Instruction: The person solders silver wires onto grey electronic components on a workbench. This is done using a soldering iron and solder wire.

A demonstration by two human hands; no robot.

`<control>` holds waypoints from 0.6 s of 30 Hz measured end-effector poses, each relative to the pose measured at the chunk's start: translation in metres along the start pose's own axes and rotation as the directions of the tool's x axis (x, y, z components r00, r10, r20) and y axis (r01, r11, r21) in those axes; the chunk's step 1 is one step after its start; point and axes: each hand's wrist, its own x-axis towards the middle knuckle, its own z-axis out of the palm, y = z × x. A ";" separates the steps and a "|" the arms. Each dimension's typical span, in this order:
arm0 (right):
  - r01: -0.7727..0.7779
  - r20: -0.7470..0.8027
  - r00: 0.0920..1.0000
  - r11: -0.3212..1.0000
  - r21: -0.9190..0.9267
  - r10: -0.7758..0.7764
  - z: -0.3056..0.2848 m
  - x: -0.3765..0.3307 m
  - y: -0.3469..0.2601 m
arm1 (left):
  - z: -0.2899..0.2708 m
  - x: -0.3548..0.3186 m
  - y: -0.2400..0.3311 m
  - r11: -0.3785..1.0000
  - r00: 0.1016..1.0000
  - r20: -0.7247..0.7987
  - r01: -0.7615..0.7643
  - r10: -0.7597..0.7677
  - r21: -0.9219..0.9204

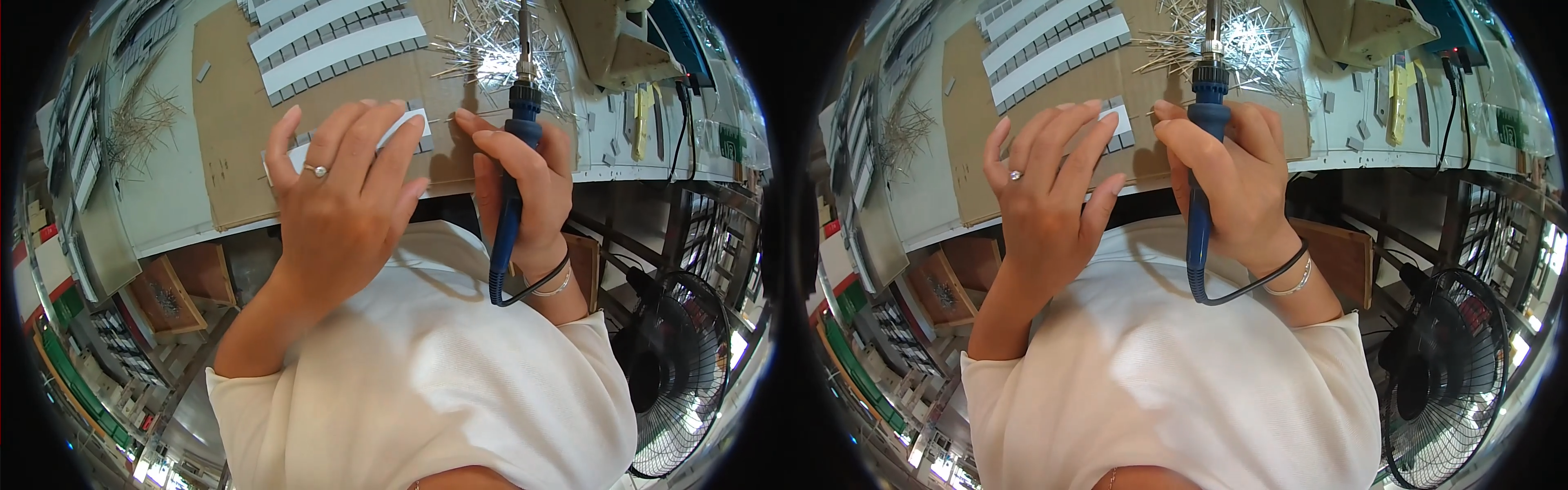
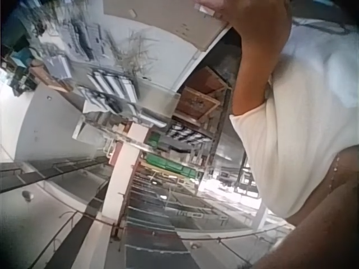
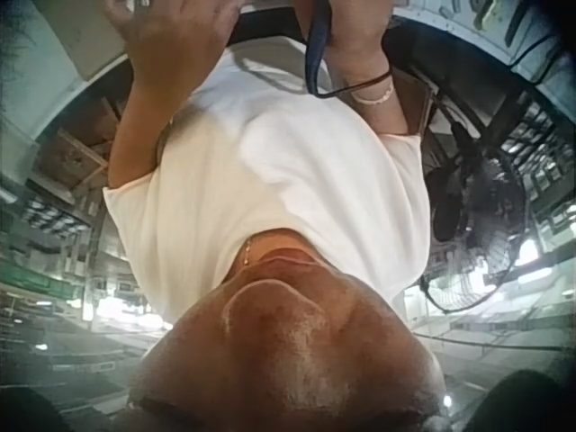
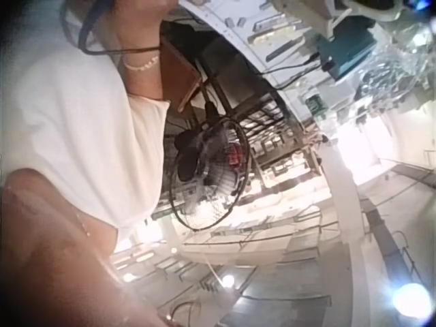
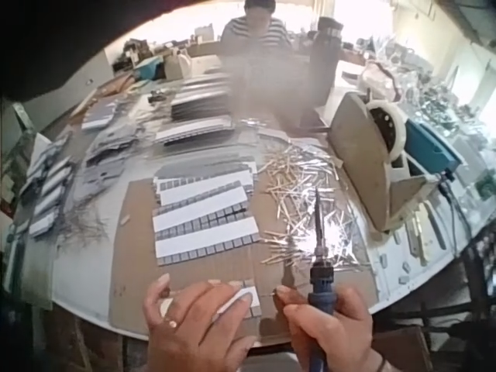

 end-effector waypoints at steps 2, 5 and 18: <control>0.003 -0.025 1.000 1.000 -0.009 -0.003 0.006 -0.002 0.001 | 0.002 0.000 0.000 1.000 1.000 0.002 -0.021 0.021 0.007; 0.012 -0.060 0.998 1.000 -0.013 -0.013 0.010 -0.002 0.002 | 0.004 0.000 -0.001 0.999 0.999 0.022 -0.029 0.028 0.026; 0.012 -0.042 0.999 1.000 0.000 -0.012 0.010 0.001 -0.002 | 0.014 0.002 0.000 0.994 0.996 -0.072 -0.043 0.050 0.100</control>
